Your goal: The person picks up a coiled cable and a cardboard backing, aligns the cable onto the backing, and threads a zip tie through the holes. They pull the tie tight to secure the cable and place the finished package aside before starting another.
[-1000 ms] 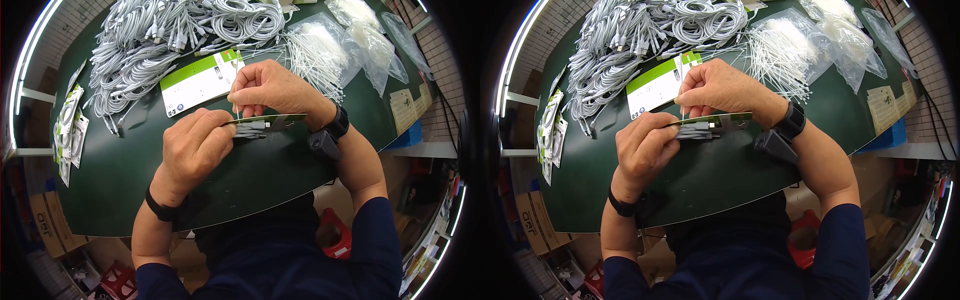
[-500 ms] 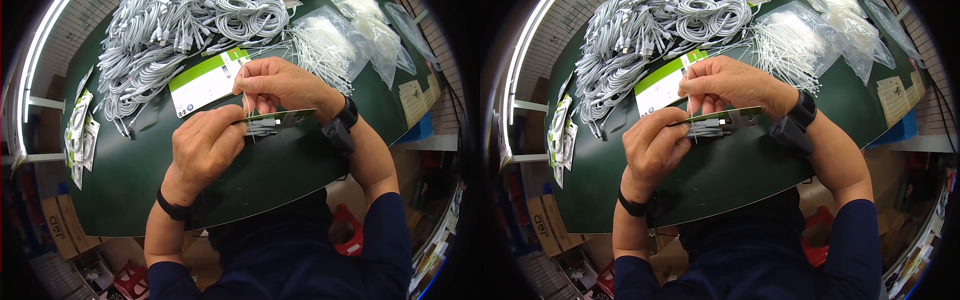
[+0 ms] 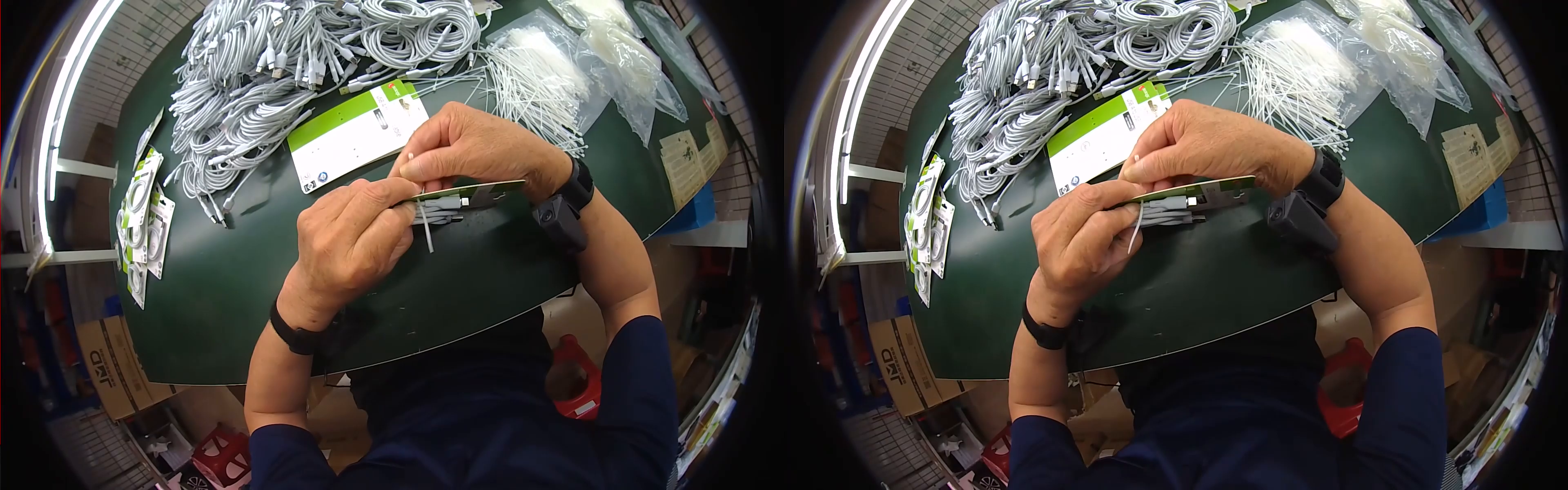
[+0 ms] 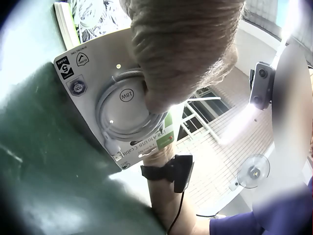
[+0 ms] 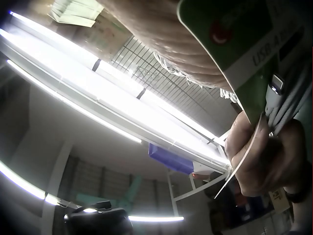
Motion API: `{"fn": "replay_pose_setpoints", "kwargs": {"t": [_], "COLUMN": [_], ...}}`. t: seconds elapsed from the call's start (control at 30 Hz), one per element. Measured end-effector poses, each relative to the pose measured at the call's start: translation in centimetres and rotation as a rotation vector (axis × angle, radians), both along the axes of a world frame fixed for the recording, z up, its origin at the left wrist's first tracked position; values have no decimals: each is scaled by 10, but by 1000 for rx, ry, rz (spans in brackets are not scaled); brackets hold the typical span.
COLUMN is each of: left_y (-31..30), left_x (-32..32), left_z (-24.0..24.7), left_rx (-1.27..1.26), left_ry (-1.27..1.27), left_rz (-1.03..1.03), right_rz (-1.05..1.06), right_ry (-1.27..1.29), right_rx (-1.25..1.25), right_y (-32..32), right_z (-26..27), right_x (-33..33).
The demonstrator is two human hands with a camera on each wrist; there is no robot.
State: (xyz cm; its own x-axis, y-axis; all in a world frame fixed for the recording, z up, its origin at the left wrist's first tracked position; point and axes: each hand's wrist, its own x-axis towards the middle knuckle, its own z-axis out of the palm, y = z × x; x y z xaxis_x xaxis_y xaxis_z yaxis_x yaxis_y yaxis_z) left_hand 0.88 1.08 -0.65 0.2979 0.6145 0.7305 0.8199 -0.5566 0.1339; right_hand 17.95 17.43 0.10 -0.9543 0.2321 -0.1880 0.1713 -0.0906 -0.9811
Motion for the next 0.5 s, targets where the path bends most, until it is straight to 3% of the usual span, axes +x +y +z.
{"fn": "replay_pose_setpoints", "kwargs": {"t": [0.43,0.5], "left_y": [-7,-11], "left_x": [-5,-6], "left_z": [8,13], "left_rx": [-168,-305], "left_ry": [-250,-336], "left_rz": [27,56], "right_rz": [-15,-194], "right_ry": [-18,-10], "right_rx": [45,75], "right_y": [2,10], "right_z": [6,10], "right_x": [2,5]}}
